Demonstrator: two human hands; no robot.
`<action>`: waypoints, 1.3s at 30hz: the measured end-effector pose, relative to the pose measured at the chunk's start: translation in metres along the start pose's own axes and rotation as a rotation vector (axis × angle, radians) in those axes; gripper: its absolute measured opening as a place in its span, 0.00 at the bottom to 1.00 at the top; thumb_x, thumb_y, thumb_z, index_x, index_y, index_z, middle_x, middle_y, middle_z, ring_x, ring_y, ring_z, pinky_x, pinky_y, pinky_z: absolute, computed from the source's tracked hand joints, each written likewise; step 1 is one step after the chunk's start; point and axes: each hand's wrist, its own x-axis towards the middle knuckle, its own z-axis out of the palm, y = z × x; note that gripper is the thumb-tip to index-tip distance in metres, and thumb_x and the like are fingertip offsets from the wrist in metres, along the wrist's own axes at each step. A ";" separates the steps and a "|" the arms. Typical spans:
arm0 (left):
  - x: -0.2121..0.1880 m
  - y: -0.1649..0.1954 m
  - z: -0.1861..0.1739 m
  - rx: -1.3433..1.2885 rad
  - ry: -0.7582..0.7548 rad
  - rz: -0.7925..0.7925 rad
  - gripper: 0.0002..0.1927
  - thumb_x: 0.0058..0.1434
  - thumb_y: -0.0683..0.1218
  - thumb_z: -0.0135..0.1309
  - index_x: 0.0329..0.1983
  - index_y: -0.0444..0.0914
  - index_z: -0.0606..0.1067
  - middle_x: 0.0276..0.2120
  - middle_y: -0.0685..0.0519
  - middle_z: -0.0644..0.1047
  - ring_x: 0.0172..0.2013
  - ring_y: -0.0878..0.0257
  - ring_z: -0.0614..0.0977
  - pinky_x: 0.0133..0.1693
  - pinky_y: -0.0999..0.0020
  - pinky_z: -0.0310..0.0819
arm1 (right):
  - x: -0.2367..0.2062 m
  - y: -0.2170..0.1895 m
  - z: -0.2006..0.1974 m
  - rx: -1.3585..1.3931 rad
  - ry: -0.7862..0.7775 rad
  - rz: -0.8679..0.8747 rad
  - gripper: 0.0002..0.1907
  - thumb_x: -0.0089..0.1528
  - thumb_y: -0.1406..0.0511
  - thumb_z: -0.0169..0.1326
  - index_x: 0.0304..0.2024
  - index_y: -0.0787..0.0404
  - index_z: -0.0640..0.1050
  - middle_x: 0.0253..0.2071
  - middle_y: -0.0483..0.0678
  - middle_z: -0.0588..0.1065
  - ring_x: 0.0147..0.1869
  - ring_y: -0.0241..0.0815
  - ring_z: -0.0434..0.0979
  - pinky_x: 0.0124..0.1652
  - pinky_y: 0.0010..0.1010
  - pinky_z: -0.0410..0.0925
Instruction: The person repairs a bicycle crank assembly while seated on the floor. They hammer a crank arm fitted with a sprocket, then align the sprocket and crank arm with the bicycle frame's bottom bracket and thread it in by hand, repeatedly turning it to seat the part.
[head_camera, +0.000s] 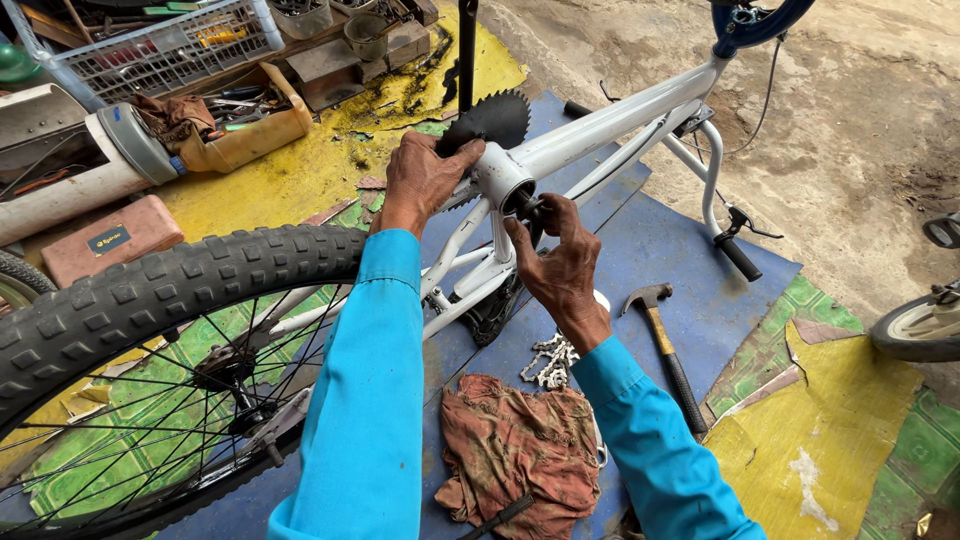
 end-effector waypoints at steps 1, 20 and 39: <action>0.000 0.001 0.000 0.003 0.000 0.002 0.33 0.46 0.68 0.66 0.36 0.34 0.84 0.35 0.41 0.84 0.39 0.49 0.87 0.46 0.57 0.78 | 0.000 0.002 0.000 -0.004 0.006 -0.003 0.25 0.62 0.58 0.66 0.54 0.66 0.75 0.40 0.58 0.82 0.44 0.50 0.86 0.47 0.41 0.79; -0.001 0.000 0.002 -0.005 0.016 -0.002 0.36 0.45 0.68 0.67 0.36 0.31 0.82 0.36 0.39 0.84 0.39 0.49 0.86 0.47 0.58 0.78 | -0.002 -0.001 0.004 0.068 0.097 -0.028 0.26 0.59 0.63 0.68 0.58 0.63 0.76 0.46 0.55 0.82 0.50 0.45 0.85 0.46 0.35 0.80; -0.003 0.003 0.000 -0.005 0.052 0.048 0.34 0.44 0.67 0.68 0.34 0.30 0.83 0.33 0.40 0.83 0.36 0.49 0.86 0.44 0.56 0.79 | -0.007 0.010 0.011 0.054 0.093 0.056 0.26 0.61 0.57 0.67 0.56 0.63 0.78 0.42 0.54 0.83 0.44 0.44 0.87 0.45 0.35 0.81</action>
